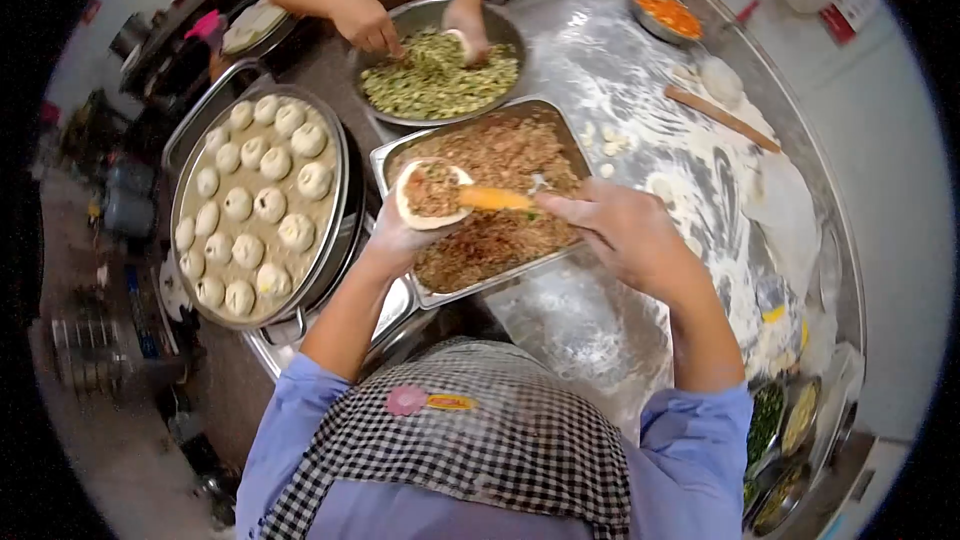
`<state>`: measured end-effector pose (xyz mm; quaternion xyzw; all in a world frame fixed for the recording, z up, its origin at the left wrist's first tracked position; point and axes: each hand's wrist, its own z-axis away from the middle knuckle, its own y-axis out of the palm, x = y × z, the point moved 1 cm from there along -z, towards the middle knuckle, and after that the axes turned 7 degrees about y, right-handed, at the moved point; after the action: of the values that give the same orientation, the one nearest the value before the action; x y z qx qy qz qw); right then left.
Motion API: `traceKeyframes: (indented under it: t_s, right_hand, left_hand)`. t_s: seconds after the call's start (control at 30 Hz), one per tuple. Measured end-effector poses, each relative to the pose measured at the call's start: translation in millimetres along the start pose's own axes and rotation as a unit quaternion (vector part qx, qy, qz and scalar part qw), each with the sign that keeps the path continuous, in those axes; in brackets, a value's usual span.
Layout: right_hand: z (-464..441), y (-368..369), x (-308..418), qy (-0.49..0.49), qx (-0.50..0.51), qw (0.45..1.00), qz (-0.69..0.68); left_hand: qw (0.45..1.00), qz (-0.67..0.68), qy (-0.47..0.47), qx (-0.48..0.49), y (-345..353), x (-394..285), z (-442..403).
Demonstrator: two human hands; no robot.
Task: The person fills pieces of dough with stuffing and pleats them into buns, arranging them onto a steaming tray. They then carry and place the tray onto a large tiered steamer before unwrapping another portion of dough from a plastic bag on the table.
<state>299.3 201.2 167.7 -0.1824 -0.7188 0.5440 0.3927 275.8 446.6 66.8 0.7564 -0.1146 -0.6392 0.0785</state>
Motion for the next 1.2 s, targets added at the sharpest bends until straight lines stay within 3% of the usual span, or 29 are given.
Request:
traceKeyframes:
  t_s: [0.03, 0.13, 0.27, 0.4, 0.53, 0.6, 0.67, 0.73, 0.8, 0.83, 0.87, 0.93, 0.97, 1.1, 1.2]
  right_hand:
    - [2, 3, -2, -0.01, -0.037, 0.999, -0.035]
    - [4, 34, 4, -0.036, -0.114, 0.991, -0.064]
    - [0, 52, 6, -0.064, -0.109, 0.992, -0.017]
    - [-9, 31, 17, -0.056, -0.038, 0.998, 0.018]
    - [-6, -10, 10, 0.013, 0.071, 0.997, -0.014]
    - [-2, -7, 11, 0.066, 0.043, 0.989, -0.128]
    - [-1, 7, 16, 0.153, 0.017, 0.958, -0.241]
    - [1, 48, 27, 0.266, -0.017, 0.9, -0.345]
    - [-1, 74, 32, 0.261, -0.006, 0.84, -0.477]
    - [-1, 78, 37, 0.271, -0.004, 0.789, -0.552]
    - [-3, 79, 40, 0.275, -0.004, 0.732, -0.624]
    - [-11, 70, 44, 0.202, -0.06, 0.854, -0.475]
    - [-13, 64, 44, 0.158, -0.078, 0.903, -0.392]
    - [-11, 46, 40, 0.07, -0.065, 0.936, -0.339]
    - [-1, 39, 25, -0.009, -0.061, 0.987, -0.148]
  left_hand:
    - [0.999, 0.0, -0.039, 0.004, 0, -6, -2]
    - [0.998, 0.02, 0.0, 0.061, 4, -14, -2]
    - [0.99, -0.023, 0.087, 0.112, 5, -21, 0]
    - [0.97, -0.11, 0.142, 0.165, -1, -21, -1]
    - [0.985, -0.03, 0.111, 0.131, 0, -20, 2]
    - [0.988, 0.102, 0.071, 0.096, 0, -20, 6]
    - [0.972, 0.217, 0.059, 0.067, 9, -21, 10]
    - [0.975, 0.207, 0.053, 0.06, 17, -20, 12]
    - [0.974, 0.204, 0.044, 0.086, 27, -19, 14]
    - [0.986, 0.085, 0.125, 0.071, 29, -18, 13]
    - [0.96, -0.115, 0.233, 0.108, 23, -8, 8]
    - [0.982, -0.075, 0.122, 0.122, 26, -19, 14]
    - [0.982, -0.07, 0.114, 0.137, 23, -22, 16]
    - [0.991, 0.009, 0.036, 0.131, 15, -32, 21]
    - [0.989, 0.107, 0.007, 0.103, 10, -31, 23]
